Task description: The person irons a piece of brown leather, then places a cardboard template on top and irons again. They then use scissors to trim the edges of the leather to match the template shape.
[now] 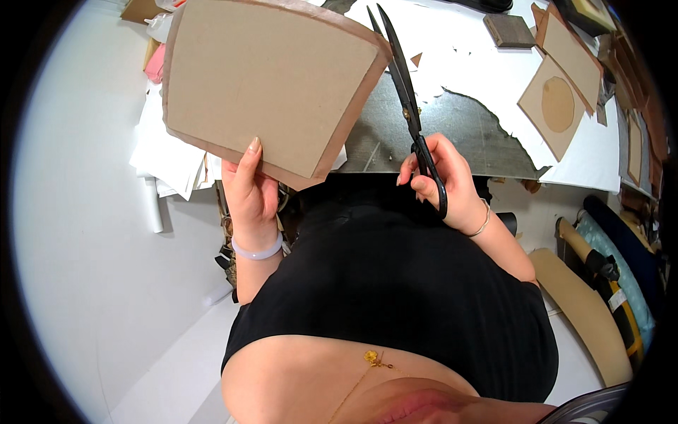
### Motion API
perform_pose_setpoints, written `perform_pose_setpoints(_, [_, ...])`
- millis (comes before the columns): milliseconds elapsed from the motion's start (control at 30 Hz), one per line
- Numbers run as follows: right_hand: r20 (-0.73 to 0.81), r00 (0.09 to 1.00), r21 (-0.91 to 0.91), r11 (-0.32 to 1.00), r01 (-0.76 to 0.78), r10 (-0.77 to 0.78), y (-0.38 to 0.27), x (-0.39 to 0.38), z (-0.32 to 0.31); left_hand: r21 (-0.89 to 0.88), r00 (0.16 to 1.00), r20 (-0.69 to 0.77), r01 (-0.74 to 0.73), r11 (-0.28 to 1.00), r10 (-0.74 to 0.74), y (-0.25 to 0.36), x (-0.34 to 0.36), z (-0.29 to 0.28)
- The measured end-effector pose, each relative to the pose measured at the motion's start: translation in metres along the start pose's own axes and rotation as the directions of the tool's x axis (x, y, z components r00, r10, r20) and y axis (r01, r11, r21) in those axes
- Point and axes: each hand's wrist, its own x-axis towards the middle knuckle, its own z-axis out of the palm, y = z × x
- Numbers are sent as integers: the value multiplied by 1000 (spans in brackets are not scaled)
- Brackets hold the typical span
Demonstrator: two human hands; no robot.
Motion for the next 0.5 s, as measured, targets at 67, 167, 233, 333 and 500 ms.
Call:
perform_pose_setpoints(67, [-2,1000,12,1000,3,-3,2,-1,-1,2,1000,-2,-2,1000,2,1,0,1])
perform_pose_setpoints(167, [-3,1000,19,1000,5,-5,3,-1,-2,3,1000,2,-4,1000,4,1,-1,2])
perform_pose_setpoints(233, [-3,1000,27,1000,7,-7,3,-1,-2,3,1000,6,-1,1000,1,1,-1,1])
perform_pose_setpoints(333, [9,1000,43,999,15,-15,3,-1,-2,-6,1000,13,0,1000,0,1,0,-1])
perform_pose_setpoints(500, [34,999,38,999,23,-24,4,-2,-3,-3,1000,-1,-4,1000,4,1,-1,-1])
